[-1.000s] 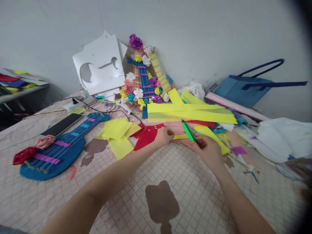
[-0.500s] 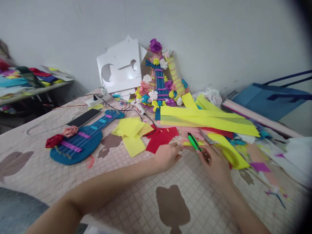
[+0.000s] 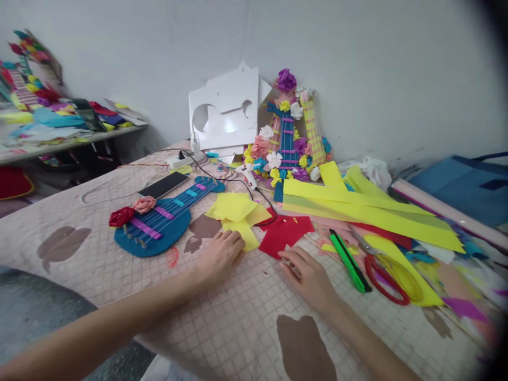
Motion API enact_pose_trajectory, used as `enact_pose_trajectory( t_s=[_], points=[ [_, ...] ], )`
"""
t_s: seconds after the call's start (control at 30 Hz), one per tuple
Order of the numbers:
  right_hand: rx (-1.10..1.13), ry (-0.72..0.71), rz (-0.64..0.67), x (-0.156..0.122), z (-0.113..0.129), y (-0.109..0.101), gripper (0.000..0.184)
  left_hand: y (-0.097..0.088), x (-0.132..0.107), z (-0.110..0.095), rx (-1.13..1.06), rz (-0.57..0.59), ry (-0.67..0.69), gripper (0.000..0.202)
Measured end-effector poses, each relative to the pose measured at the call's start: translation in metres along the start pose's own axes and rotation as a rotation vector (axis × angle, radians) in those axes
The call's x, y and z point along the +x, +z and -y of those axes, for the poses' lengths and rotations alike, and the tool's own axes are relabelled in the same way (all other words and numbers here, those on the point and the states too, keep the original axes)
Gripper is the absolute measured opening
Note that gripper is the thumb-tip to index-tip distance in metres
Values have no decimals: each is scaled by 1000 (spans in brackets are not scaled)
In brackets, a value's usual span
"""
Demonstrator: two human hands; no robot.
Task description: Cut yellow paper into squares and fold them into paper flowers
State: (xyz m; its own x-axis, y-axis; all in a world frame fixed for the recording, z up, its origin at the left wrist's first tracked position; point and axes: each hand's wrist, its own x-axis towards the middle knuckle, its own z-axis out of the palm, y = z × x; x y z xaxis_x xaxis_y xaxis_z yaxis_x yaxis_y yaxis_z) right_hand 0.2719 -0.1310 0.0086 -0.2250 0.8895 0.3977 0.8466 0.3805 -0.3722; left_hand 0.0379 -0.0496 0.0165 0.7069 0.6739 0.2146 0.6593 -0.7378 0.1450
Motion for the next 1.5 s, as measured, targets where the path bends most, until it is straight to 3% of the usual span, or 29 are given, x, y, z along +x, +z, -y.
enact_pose_trajectory(
  t_s=[0.17, 0.3, 0.43, 0.53, 0.67, 0.83, 0.93, 1.07, 1.3, 1.5],
  points=[
    [-7, -76, 81, 19, 13, 20, 41, 2, -4, -11, -78, -84, 115, 24],
    [-102, -131, 143, 29, 15, 27, 37, 4, -8, -12, -154, -62, 149, 18],
    [-258, -206, 135, 45, 15, 35, 27, 5, -11, -5, -214, -64, 88, 13],
    [-266, -221, 112, 53, 12, 39, 17, 2, -12, -1, -230, -87, 35, 22],
    [-232, -211, 43, 45, 7, 33, 19, 0, -11, -2, -171, -95, 28, 36],
    [-166, -208, -17, 19, 1, 16, 21, 3, -7, -5, -88, -36, 119, 15],
    [-129, -187, 7, 10, 0, 12, 21, 5, -3, -7, -78, -15, 94, 13],
    [-109, -167, 14, 8, 1, 14, 19, 8, 6, -9, 27, 10, 40, 12],
    [-181, 34, 47, 12, -4, 20, 21, 7, 9, -3, 118, -34, 105, 19],
    [-269, -58, 66, 16, -12, 22, 16, -2, -6, -10, 36, -74, 237, 23]
  ],
)
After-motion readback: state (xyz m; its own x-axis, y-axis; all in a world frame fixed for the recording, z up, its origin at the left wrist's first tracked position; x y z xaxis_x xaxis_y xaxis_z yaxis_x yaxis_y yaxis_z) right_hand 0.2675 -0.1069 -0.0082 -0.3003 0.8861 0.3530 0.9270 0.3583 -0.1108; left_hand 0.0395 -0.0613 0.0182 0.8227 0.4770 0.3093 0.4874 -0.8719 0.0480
